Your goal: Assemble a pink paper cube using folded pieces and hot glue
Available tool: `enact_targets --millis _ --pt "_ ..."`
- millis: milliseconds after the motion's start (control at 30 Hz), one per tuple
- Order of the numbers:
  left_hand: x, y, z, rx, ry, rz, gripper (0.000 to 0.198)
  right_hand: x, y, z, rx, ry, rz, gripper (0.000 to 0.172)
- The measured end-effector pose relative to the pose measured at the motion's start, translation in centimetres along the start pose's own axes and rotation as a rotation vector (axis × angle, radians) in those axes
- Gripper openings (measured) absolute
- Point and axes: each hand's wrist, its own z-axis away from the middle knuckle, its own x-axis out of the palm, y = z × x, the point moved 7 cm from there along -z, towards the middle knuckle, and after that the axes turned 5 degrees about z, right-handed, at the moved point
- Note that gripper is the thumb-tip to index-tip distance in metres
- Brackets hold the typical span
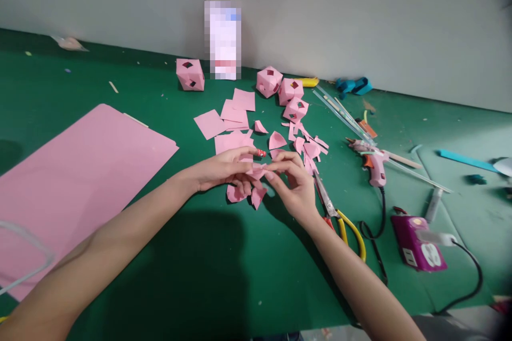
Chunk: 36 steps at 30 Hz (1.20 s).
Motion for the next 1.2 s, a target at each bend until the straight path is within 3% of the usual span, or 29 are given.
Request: enact_targets --millis 100,200,300,467,633,967,1200 --pt "-0.2 -0.1 -0.4 0.041 0.061 0.019 0.066 -0.1 1.5 -0.1 0.166 0.034 -0.140 0.019" --pt "-0.6 0.4 -0.8 0.184 0.149 0.059 0.060 0.3 3.0 0.1 0.362 0.044 -0.316 0.028" --pt "-0.3 0.8 -0.9 0.281 0.131 0.068 0.058 0.7 3.8 0.3 0.469 0.075 -0.470 0.031" --pt "0.0 1.3 -0.6 0.332 0.115 0.113 0.054 1.4 3.7 0.3 0.452 0.046 -0.595 0.027" --pt "-0.3 1.5 -0.4 0.332 0.111 0.191 0.057 2.0 3.5 0.3 0.481 -0.019 -0.684 0.037" --pt "0.0 1.0 -0.6 0.308 0.041 0.169 0.063 2.3 3.4 0.6 0.461 -0.059 -0.659 0.030" --pt "0.2 1.4 -0.8 0.352 -0.003 0.341 0.053 2.6 4.2 0.5 0.623 -0.016 -0.840 0.038"
